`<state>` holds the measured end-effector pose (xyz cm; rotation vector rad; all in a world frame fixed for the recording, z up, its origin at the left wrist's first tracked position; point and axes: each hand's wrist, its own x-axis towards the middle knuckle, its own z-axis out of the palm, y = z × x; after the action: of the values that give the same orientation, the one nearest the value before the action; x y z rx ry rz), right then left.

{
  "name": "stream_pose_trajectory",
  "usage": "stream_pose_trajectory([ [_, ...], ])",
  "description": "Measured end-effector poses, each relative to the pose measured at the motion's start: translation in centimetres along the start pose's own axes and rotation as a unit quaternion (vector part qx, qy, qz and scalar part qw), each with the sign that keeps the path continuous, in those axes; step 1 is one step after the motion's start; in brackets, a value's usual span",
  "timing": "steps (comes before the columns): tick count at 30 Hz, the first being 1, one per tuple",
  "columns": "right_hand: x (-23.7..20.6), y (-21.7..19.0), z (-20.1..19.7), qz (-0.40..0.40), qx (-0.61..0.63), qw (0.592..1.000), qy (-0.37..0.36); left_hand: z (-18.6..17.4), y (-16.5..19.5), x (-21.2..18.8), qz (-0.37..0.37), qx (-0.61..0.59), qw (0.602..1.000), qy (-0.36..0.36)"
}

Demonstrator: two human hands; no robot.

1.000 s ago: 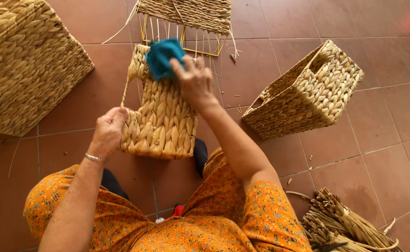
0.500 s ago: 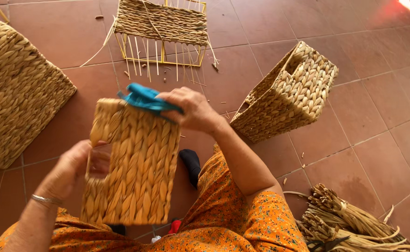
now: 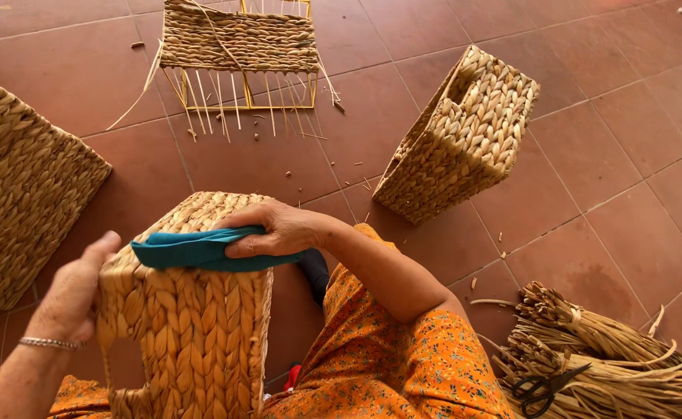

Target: The person sits on the tiled floor and wipes woven water-hyacinth storage baskets one at a time with a teal cloth, turning each basket to clean its sides, top and handle openings, then sets finished baskets aside and picks up the next one.

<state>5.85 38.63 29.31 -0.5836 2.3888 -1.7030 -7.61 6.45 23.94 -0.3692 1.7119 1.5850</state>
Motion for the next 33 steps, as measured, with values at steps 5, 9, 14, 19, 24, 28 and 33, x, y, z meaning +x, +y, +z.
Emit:
stream_pose_trajectory([
  [5, -0.5, 2.4, 0.4, 0.078, 0.067, 0.995, 0.014, 1.0, -0.3, -3.1, 0.026, -0.035, 0.998, -0.036],
  [9, -0.9, 2.8, -0.5, 0.092, 0.050, 0.991, 0.081, 3.4, 0.2, -3.1, 0.076, -0.050, 0.993, -0.069],
  [14, -1.6, 1.5, -1.0, -0.001, -0.028, 0.976, 0.215, 4.4, -1.4, -1.8, 0.147, -0.012, 0.982, -0.121],
  [19, -2.2, 1.4, 2.9, -0.168, -0.264, 0.921, 0.231, 2.7, -7.8, 2.3, 0.212, -0.023, 0.968, -0.131],
  [24, -2.7, 4.9, 9.4, -0.169, -0.401, 0.899, 0.059, -0.4, -16.8, 6.4, 0.148, -0.045, 0.986, -0.060],
  [28, -2.1, 9.5, 11.7, -0.210, -0.437, 0.874, 0.022, -1.9, -22.7, 7.0, 0.177, -0.043, 0.983, 0.005],
  [33, 1.3, 14.9, 8.2, -0.185, -0.541, 0.817, 0.079, -1.2, -23.8, 7.6, 0.161, 0.098, 0.974, 0.122],
])
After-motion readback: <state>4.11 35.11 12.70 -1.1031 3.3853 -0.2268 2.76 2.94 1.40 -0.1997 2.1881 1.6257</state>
